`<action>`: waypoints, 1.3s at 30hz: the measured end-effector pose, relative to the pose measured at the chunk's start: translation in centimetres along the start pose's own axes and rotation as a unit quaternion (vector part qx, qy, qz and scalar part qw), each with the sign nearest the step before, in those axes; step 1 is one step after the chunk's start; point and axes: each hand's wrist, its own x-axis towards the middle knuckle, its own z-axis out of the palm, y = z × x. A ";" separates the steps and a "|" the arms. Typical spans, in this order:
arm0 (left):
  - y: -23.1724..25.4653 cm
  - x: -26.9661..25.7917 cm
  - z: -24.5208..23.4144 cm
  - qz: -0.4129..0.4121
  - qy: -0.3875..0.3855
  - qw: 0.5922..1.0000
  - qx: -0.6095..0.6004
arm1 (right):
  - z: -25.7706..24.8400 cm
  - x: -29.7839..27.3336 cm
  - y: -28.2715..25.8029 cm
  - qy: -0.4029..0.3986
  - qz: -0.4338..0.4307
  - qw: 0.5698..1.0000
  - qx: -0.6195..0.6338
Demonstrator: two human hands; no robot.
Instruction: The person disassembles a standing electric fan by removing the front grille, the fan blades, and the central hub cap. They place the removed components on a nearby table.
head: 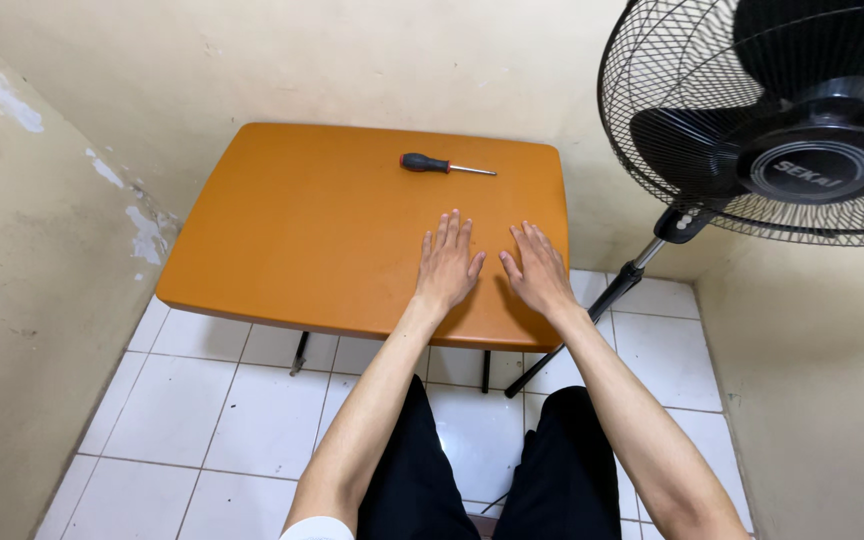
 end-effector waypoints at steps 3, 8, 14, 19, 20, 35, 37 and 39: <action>-1.6 -0.2 2.3 -0.017 -0.040 0.999 0.000 | 2.6 -0.1 0.9 -0.032 0.009 0.999 0.004; -3.7 -0.7 5.9 -0.038 -0.072 0.996 -0.021 | 5.5 0.1 2.1 -0.066 0.018 0.997 -0.018; -4.4 1.3 7.4 -0.052 -0.074 0.994 -0.052 | 5.8 2.3 2.7 -0.061 0.023 0.998 -0.011; -2.1 5.6 3.4 -0.033 0.033 0.989 -0.138 | 1.0 5.3 1.1 0.005 0.019 0.999 0.035; -1.5 6.8 2.0 -0.023 0.057 0.985 -0.161 | -0.6 6.4 0.5 0.018 0.020 0.999 0.039; 20.5 18.5 -23.8 0.153 0.212 0.876 -0.405 | -37.5 5.1 -11.7 0.296 -0.087 0.949 0.068; 24.2 19.3 -26.3 0.204 0.212 0.869 -0.397 | -41.6 5.2 -11.0 0.339 -0.059 0.939 0.014; 27.7 19.9 -28.0 0.248 0.209 0.864 -0.384 | -45.0 5.1 -9.7 0.364 -0.034 0.930 -0.031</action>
